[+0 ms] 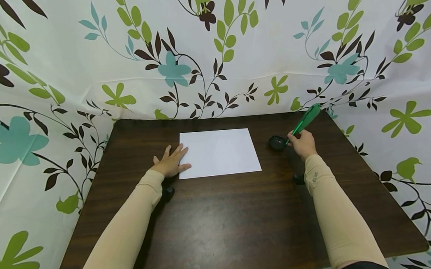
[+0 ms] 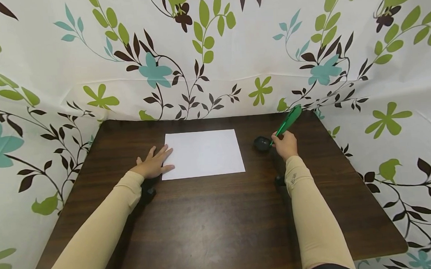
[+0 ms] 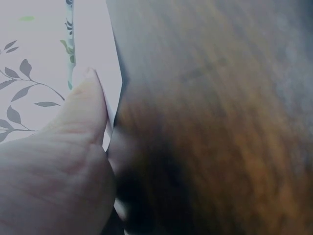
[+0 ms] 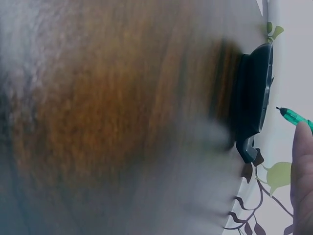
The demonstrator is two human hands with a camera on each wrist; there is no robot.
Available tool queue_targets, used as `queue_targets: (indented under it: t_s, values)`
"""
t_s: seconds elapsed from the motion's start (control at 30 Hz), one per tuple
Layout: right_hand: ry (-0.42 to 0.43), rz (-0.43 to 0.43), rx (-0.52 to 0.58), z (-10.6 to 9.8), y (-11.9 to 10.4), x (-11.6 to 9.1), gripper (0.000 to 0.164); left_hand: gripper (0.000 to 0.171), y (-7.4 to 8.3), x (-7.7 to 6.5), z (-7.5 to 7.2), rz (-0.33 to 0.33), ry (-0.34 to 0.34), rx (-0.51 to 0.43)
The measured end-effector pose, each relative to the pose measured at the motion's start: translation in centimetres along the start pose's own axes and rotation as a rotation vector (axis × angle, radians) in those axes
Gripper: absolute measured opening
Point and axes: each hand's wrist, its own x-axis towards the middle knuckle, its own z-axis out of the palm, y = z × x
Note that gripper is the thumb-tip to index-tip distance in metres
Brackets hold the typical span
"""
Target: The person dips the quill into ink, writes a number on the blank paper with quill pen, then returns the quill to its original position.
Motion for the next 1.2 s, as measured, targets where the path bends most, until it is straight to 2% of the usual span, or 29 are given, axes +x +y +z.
queue_targets:
  t_s: [0.83,1.2]
  values:
    - [-0.017,-0.015,-0.028,0.7,0.0,1.0,0.029,0.076,0.1,-0.1,-0.2,0.002,0.016,-0.004]
    - [-0.032,-0.004,-0.041,1.2,-0.6,1.0,0.032,0.077,0.1,-0.1,-0.1,-0.001,0.002,-0.027]
